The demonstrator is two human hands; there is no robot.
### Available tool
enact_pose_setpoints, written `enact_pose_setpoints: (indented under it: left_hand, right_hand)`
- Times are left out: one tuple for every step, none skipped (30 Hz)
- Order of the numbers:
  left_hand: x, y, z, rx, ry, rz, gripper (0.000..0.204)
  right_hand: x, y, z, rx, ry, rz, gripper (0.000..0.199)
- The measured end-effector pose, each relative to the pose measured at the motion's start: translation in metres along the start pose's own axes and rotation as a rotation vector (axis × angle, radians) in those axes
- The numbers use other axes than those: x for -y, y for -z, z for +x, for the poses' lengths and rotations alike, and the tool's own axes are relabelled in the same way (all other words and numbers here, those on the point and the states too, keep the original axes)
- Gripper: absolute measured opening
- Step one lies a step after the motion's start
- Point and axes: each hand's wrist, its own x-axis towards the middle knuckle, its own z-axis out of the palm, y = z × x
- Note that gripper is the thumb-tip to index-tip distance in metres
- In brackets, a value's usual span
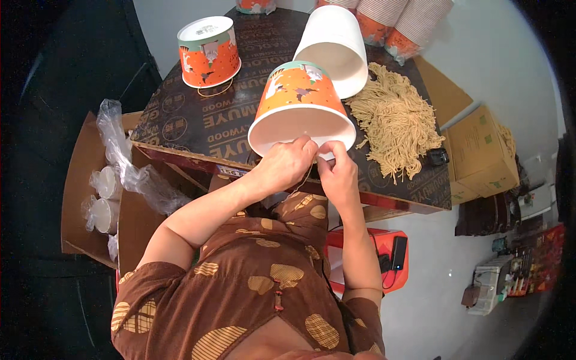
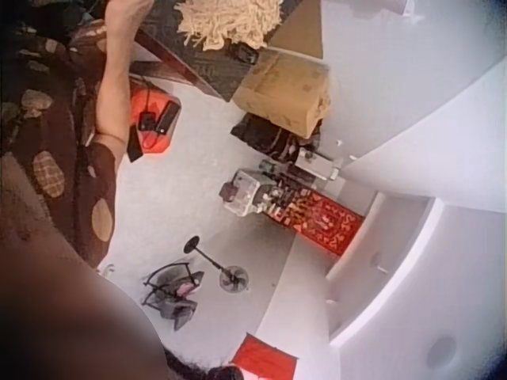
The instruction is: Attaching yellow string handles to small plastic trick-or-treat buckets.
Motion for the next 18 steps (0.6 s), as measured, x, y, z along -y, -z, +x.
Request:
enact_pose_setpoints:
  left_hand:
    - [0.001,-0.001,-0.001,0.000,0.002,0.000,0.016]
    - [0.003,-0.002,-0.002,-0.009,-0.006,-0.003,0.016]
    - [0.004,-0.002,-0.003,-0.018,-0.013,-0.006,0.015]
    - [0.003,-0.002,-0.002,-0.017,-0.016,-0.007,0.015]
    - [0.001,-0.002,-0.002,-0.014,-0.007,-0.006,0.015]
    - [0.000,-0.001,-0.002,-0.012,0.002,-0.005,0.016]
    - [0.000,-0.001,-0.003,-0.012,0.002,-0.005,0.016]
    - [-0.001,0.000,-0.003,-0.010,0.001,-0.011,0.016]
    - [-0.001,0.000,-0.004,-0.008,0.001,-0.017,0.016]
    - [-0.001,0.001,-0.004,-0.009,0.004,-0.016,0.016]
    - [-0.001,0.002,-0.005,-0.011,0.032,-0.048,0.016]
    - [-0.001,0.002,-0.005,-0.013,0.062,-0.079,0.017]
    - [0.000,0.002,-0.005,-0.015,0.062,-0.081,0.017]
    - [0.001,0.001,-0.004,-0.056,0.056,-0.121,0.015]
    - [0.002,0.001,-0.004,-0.098,0.050,-0.162,0.013]
    - [0.001,0.002,-0.003,-0.099,0.053,-0.162,0.013]
    - [-0.001,0.006,-0.001,-0.094,0.085,-0.218,0.010]
    - [-0.002,0.009,0.001,-0.089,0.118,-0.275,0.008]
  right_hand:
    - [0.004,0.000,0.000,0.002,0.000,0.000,0.023]
    - [0.011,0.002,0.001,0.010,-0.001,0.036,0.022]
    - [0.015,0.003,0.002,0.018,-0.003,0.071,0.021]
    - [0.011,0.003,0.002,0.015,-0.004,0.070,0.021]
    - [0.005,0.004,0.003,0.026,0.081,0.010,0.020]
    - [-0.001,0.003,0.002,0.036,0.165,-0.050,0.020]
    - [-0.004,0.003,0.002,0.036,0.165,-0.050,0.020]
    - [-0.006,0.002,0.002,0.032,0.171,-0.063,0.018]
    - [-0.007,0.002,0.002,0.029,0.177,-0.077,0.017]
    - [-0.005,0.002,0.001,0.032,0.178,-0.076,0.017]
    - [-0.001,0.003,0.001,0.065,0.095,-0.036,0.015]
    - [0.001,0.003,0.001,0.099,0.011,0.004,0.013]
    - [0.001,0.002,0.000,0.100,0.012,0.002,0.013]
    - [-0.001,0.001,-0.001,0.069,0.017,0.004,0.011]
    - [-0.002,-0.001,-0.003,0.038,0.023,0.006,0.010]
    - [-0.003,-0.002,-0.003,0.041,0.024,0.006,0.010]
    - [-0.003,-0.004,-0.004,0.011,0.053,-0.011,0.010]
    - [-0.004,-0.005,-0.005,-0.018,0.083,-0.027,0.010]
